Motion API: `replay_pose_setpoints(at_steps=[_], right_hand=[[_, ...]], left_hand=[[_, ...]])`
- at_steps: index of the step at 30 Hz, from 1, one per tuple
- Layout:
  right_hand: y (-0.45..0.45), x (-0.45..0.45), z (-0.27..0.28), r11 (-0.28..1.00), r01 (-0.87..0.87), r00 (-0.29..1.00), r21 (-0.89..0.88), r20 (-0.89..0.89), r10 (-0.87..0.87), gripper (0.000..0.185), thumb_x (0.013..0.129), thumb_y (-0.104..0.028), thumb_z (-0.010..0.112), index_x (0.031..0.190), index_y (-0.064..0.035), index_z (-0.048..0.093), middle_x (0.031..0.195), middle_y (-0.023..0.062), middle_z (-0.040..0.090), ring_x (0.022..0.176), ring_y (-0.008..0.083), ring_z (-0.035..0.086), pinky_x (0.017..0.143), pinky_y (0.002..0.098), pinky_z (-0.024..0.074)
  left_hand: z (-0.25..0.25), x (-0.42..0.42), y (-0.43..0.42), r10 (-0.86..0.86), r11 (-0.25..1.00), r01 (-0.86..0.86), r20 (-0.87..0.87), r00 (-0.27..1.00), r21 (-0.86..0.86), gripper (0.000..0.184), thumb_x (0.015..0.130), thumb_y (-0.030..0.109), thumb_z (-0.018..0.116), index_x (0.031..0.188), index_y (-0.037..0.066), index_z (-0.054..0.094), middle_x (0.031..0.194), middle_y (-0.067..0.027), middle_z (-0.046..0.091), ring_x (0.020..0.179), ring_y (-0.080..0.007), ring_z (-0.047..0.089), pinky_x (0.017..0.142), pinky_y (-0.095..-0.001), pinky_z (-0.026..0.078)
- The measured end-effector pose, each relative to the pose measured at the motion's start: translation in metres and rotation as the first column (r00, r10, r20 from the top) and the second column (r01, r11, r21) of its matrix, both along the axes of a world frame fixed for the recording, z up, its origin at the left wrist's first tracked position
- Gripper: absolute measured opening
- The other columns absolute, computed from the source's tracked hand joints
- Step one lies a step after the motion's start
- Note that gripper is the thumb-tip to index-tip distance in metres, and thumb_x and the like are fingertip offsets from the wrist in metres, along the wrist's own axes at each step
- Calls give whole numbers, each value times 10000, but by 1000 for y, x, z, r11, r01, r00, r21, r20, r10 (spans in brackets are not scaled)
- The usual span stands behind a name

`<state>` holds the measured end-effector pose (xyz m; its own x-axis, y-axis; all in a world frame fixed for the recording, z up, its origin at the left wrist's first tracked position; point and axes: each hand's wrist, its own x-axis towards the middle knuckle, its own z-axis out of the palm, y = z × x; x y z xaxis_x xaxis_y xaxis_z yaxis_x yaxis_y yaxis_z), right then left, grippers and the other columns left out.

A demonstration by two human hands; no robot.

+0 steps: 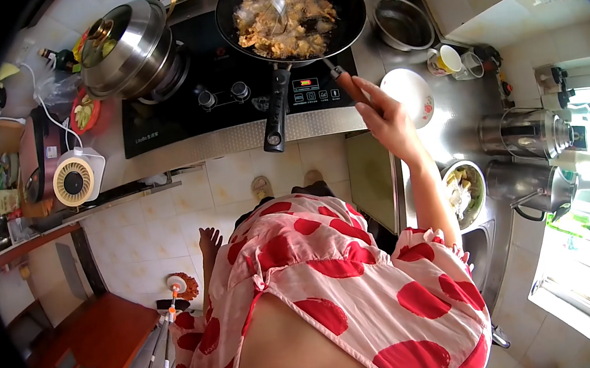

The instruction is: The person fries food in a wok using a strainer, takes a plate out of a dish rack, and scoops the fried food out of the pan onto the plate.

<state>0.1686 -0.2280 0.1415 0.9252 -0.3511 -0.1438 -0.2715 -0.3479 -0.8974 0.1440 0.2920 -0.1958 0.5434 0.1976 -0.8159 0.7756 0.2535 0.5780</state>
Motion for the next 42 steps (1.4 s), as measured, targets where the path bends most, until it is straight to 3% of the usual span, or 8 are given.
replay_pose_setpoints(at_steps=[6, 10, 15, 16, 17, 19, 30, 42], right_hand=[[-17, 8, -16, 996, 31, 999, -90, -13, -32, 394, 841, -78, 524, 1230, -53, 467, 739, 4, 573, 590, 54, 426, 541, 203, 381], [-45, 29, -27, 856, 117, 942, -504, 328, 64, 410, 827, -42, 489, 1232, -47, 422, 1160, 102, 535, 996, 316, 535, 787, 345, 454], [-81, 64, -68, 755, 112, 919, -646, 356, 168, 396, 867, -78, 481, 1256, -42, 413, 1013, 53, 630, 777, 148, 630, 612, 253, 475], [-80, 64, -67, 755, 110, 919, -646, 356, 170, 396, 867, -78, 481, 1256, -42, 413, 1013, 53, 630, 777, 148, 630, 612, 253, 475], [-79, 65, -65, 980, 29, 980, -195, 198, 10, 405, 874, -94, 479, 1272, -67, 407, 855, 25, 578, 630, 96, 537, 506, 215, 397], [-61, 69, -49, 876, 74, 997, 477, -14, -77, 430, 887, -137, 479, 1306, -111, 382, 622, -56, 327, 455, 1, 220, 377, 148, 151], [-21, 6, 15, 978, -149, 986, -145, 50, 158, 407, 844, -78, 522, 1242, -39, 447, 831, 2, 577, 650, 42, 441, 613, 197, 401], [-29, -5, -5, 997, 44, 998, -59, -32, -46, 393, 840, -116, 532, 1226, -69, 481, 614, -22, 471, 539, 48, 408, 482, 210, 335]], left_hand=[[-1, -4, -2, 7, 1000, -6, -18, 1000, 5, 673, 868, 509, 403, 1295, -2, 307, 1290, -146, 404, 1130, -267, 462, 883, -396, 420], [5, -9, -1, 2, 999, 0, -31, 1000, 35, 667, 871, 505, 399, 1295, -2, 309, 1288, -141, 409, 1128, -265, 464, 882, -392, 421], [6, -9, -2, 10, 999, -10, -22, 1000, 31, 661, 873, 502, 396, 1293, -2, 314, 1289, -139, 411, 1125, -259, 468, 880, -387, 422], [7, -9, -2, 4, 1000, -4, -14, 1000, 31, 660, 873, 501, 396, 1292, -2, 316, 1290, -139, 410, 1124, -257, 469, 880, -386, 423], [6, -10, -3, 6, 999, -5, -16, 1000, 31, 660, 873, 501, 396, 1292, -2, 316, 1290, -139, 410, 1124, -257, 469, 880, -386, 423], [5, -9, -3, 13, 1000, -13, -20, 1000, 21, 658, 875, 499, 393, 1294, -3, 315, 1293, -141, 408, 1124, -259, 469, 880, -387, 422], [4, -4, -1, -2, 1000, 3, -32, 999, 21, 661, 874, 499, 397, 1291, -7, 316, 1295, -145, 401, 1133, -268, 458, 890, -396, 415], [2, 8, -1, -29, 1000, 29, -1, 1000, 9, 670, 867, 513, 401, 1285, -5, 320, 1283, -149, 410, 1130, -270, 460, 889, -401, 415]])
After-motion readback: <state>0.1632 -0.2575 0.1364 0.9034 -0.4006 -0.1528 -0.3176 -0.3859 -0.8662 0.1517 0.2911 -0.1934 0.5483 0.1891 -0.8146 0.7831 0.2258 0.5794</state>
